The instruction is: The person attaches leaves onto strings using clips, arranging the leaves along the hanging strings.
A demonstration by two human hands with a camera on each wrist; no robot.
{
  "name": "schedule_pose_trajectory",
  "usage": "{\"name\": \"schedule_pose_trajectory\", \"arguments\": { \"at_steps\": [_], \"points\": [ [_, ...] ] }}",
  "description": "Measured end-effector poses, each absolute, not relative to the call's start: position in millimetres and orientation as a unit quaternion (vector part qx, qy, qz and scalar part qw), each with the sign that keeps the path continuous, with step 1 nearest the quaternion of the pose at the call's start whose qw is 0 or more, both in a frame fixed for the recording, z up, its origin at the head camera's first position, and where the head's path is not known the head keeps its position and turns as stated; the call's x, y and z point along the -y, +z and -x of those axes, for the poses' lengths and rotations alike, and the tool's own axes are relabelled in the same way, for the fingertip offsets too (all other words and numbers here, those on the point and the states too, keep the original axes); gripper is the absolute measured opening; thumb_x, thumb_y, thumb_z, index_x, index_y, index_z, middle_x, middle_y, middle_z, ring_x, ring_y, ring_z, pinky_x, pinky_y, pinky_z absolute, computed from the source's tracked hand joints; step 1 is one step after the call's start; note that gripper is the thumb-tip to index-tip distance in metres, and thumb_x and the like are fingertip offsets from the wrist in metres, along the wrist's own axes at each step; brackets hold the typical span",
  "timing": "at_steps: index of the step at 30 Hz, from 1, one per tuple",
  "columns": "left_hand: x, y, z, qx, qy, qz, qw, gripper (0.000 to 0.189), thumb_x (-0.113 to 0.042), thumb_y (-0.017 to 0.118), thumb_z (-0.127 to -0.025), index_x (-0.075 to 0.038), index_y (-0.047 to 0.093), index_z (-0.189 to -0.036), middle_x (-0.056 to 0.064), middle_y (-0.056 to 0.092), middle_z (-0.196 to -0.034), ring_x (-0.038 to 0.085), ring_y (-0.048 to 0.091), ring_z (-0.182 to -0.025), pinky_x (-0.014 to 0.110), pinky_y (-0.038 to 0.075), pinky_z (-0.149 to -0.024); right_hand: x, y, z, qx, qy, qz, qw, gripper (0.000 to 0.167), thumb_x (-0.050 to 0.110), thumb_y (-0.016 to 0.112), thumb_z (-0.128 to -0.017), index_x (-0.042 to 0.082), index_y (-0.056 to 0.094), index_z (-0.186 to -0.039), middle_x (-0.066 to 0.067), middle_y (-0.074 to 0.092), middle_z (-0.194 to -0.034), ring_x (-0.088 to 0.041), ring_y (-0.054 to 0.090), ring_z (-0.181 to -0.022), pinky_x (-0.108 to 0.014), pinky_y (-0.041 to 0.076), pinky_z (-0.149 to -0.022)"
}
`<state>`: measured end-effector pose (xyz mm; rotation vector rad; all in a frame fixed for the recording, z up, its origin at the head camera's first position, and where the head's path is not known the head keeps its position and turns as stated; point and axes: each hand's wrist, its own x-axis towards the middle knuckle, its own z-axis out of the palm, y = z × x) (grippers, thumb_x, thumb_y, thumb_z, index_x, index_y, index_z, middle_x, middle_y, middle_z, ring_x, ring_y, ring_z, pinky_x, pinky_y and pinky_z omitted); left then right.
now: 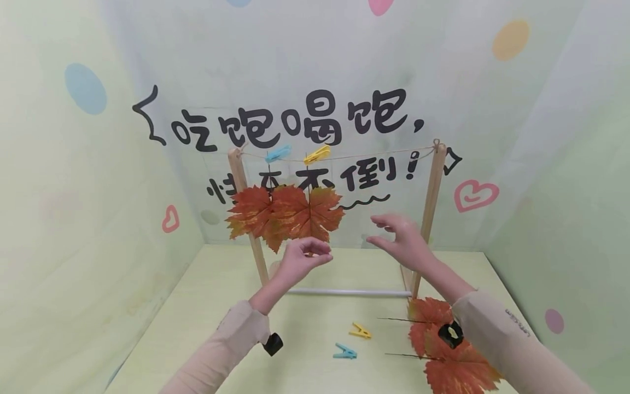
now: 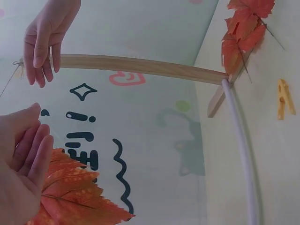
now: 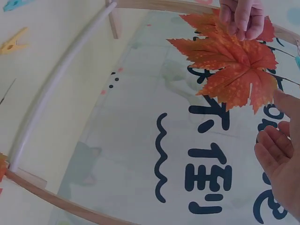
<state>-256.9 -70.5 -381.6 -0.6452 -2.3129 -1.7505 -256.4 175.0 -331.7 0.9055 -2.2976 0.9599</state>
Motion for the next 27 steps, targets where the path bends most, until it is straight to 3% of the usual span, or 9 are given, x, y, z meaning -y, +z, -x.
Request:
{"name": "schedule_pose_trajectory", "arguments": {
  "at_steps": [6, 16, 22, 27],
  "points": [
    [55.7, -418.5, 251.4, 0.795, -0.560, 0.229, 0.034, 0.017, -0.011, 0.074, -0.075, -0.003, 0.068, -0.089, 0.009, 0.068, -0.083, 0.010, 0.063, -0.072, 0.020, 0.051, -0.062, -188.5, -364.1, 248.8, 0.859, 0.352, -0.298, 0.222, 0.040, 0.007, 0.073, -0.075, -0.003, 0.060, -0.111, -0.017, 0.064, -0.104, -0.029, 0.061, -0.091, -0.044, 0.050, -0.078],
    [33.5, -464.1, 239.8, 0.802, -0.556, 0.217, -0.020, 0.017, -0.011, 0.074, -0.075, -0.005, 0.067, -0.089, 0.009, 0.067, -0.085, 0.004, 0.060, -0.071, 0.018, 0.050, -0.063, -212.2, -433.5, 233.5, 0.883, 0.367, -0.233, 0.178, 0.040, 0.010, 0.072, -0.076, -0.002, 0.061, -0.111, -0.015, 0.064, -0.104, -0.021, 0.059, -0.091, -0.037, 0.052, -0.076],
    [29.8, -481.5, 237.2, 0.818, -0.529, 0.224, -0.019, 0.017, -0.011, 0.074, -0.074, -0.006, 0.067, -0.089, -0.001, 0.066, -0.083, 0.003, 0.060, -0.072, 0.016, 0.049, -0.064, -223.4, -462.5, 229.6, 0.897, 0.371, -0.199, 0.138, 0.038, 0.012, 0.072, -0.076, -0.002, 0.061, -0.110, -0.013, 0.065, -0.099, -0.028, 0.060, -0.089, -0.046, 0.050, -0.078],
    [27.8, -489.9, 237.4, 0.824, -0.519, 0.225, -0.027, 0.019, -0.013, 0.074, -0.075, -0.005, 0.066, -0.091, 0.004, 0.066, -0.086, 0.002, 0.059, -0.073, 0.016, 0.048, -0.065, -233.8, -481.8, 225.1, 0.908, 0.360, -0.176, 0.127, 0.037, 0.010, 0.073, -0.075, -0.003, 0.062, -0.108, -0.011, 0.066, -0.096, -0.028, 0.060, -0.088, -0.047, 0.049, -0.078]
  ]
}}
